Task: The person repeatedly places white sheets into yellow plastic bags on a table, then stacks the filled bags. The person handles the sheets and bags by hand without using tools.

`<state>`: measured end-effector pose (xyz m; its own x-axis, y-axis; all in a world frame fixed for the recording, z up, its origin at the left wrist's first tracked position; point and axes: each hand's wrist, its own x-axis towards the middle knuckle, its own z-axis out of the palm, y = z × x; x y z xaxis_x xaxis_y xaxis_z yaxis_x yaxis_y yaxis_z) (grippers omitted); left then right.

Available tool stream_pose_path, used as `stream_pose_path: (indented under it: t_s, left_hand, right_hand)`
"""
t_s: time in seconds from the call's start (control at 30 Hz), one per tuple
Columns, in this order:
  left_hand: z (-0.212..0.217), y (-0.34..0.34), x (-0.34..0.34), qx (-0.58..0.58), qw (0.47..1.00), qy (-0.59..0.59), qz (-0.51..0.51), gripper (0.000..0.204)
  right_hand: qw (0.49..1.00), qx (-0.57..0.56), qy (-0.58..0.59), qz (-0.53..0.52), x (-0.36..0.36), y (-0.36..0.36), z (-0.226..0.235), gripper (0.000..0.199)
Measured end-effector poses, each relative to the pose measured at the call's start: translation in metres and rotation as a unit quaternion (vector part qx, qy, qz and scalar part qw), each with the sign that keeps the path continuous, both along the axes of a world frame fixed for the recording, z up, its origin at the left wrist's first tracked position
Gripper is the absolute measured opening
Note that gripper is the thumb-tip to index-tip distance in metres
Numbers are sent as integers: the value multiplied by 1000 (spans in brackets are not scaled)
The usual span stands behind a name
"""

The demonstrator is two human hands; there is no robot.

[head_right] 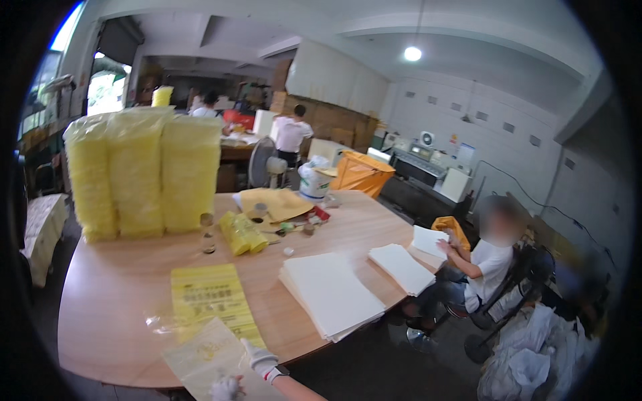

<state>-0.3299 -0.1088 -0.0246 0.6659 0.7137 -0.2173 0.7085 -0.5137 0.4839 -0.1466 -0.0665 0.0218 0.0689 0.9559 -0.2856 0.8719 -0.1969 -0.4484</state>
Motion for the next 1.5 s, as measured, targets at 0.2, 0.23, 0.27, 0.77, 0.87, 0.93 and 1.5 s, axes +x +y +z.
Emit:
stream_pose_path:
  t_s: [0.2, 0.23, 0.27, 0.77, 0.87, 0.93, 1.5]
  left_hand:
    - [-111, 125, -28, -67, 741, -555, 373, 36]
    - [-121, 120, -54, -206, 609, -627, 440, 35]
    - [-77, 102, -51, -257, 588, -618, 454, 27]
    - [0, -81, -94, 40, 925, -285, 247, 18]
    - [43, -130, -108, 29, 942, -265, 202, 14]
    - [-1, -165, -123, -238, 860, -367, 261, 22]
    - [31, -88, -69, 78, 917, -301, 251, 7]
  right_hand:
    - [975, 0, 68, -213, 58, -2, -41, 59]
    - [972, 14, 70, -224, 53, -6, -36, 60]
    - [966, 50, 86, -238, 52, -16, -40, 60]
    - [996, 88, 23, -18, 16, -197, -31, 68]
    - [993, 120, -8, -19, -5, -220, -25, 62]
    - [990, 140, -23, -19, -16, -234, -24, 59]
    - [912, 209, 293, -197, 49, -212, -46, 33]
